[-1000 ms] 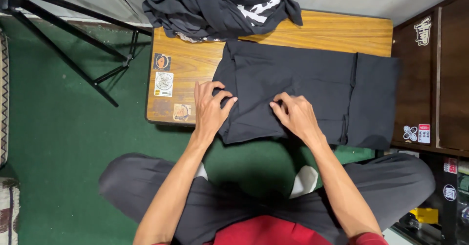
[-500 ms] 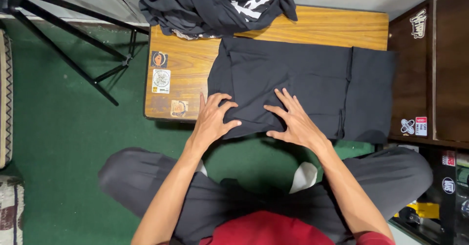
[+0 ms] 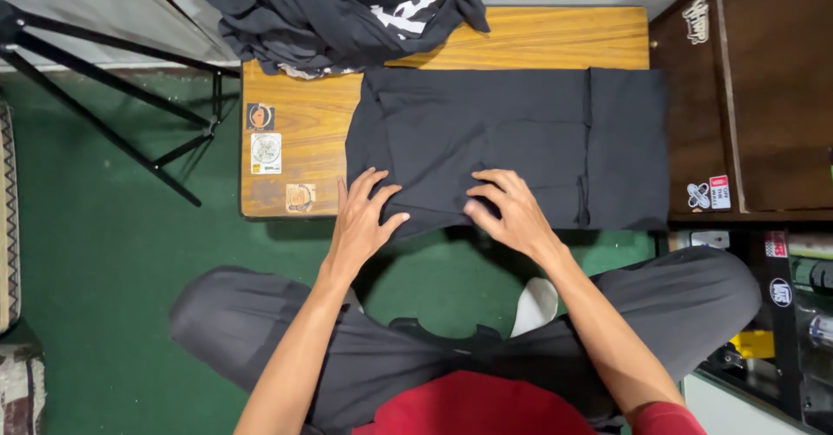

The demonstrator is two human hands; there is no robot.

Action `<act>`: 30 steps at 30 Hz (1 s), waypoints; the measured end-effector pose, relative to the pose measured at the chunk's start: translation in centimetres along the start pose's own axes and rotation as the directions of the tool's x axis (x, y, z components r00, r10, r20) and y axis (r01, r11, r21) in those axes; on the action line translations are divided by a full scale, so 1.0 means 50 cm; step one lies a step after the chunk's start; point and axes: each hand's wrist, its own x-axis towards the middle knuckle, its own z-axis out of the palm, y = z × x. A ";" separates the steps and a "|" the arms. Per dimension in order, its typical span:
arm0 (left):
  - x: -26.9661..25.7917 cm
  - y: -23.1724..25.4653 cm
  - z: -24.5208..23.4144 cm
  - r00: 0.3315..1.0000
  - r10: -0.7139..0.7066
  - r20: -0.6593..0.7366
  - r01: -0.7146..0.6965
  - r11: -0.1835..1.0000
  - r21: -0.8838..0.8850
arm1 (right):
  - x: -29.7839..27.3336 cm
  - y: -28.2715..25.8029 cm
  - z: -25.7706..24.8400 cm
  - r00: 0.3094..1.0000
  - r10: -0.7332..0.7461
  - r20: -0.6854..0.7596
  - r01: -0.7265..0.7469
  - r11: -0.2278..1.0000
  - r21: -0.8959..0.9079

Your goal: Smoothing and folding a black t-shirt on a wooden table

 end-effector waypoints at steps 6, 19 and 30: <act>0.022 0.000 0.014 0.993 0.092 -0.073 -0.090 0.996 0.020 | 0.055 0.127 0.014 0.914 0.274 -0.299 -0.293 0.956 -0.017; 0.024 0.028 -0.014 1.000 -0.015 0.019 0.014 0.997 0.073 | 0.120 0.203 -0.008 0.842 0.538 0.025 -0.537 0.835 0.116; 0.016 -0.014 -0.018 0.992 -0.023 -0.126 0.028 0.999 0.038 | -0.026 0.025 -0.099 0.893 0.342 0.293 -0.401 0.900 0.171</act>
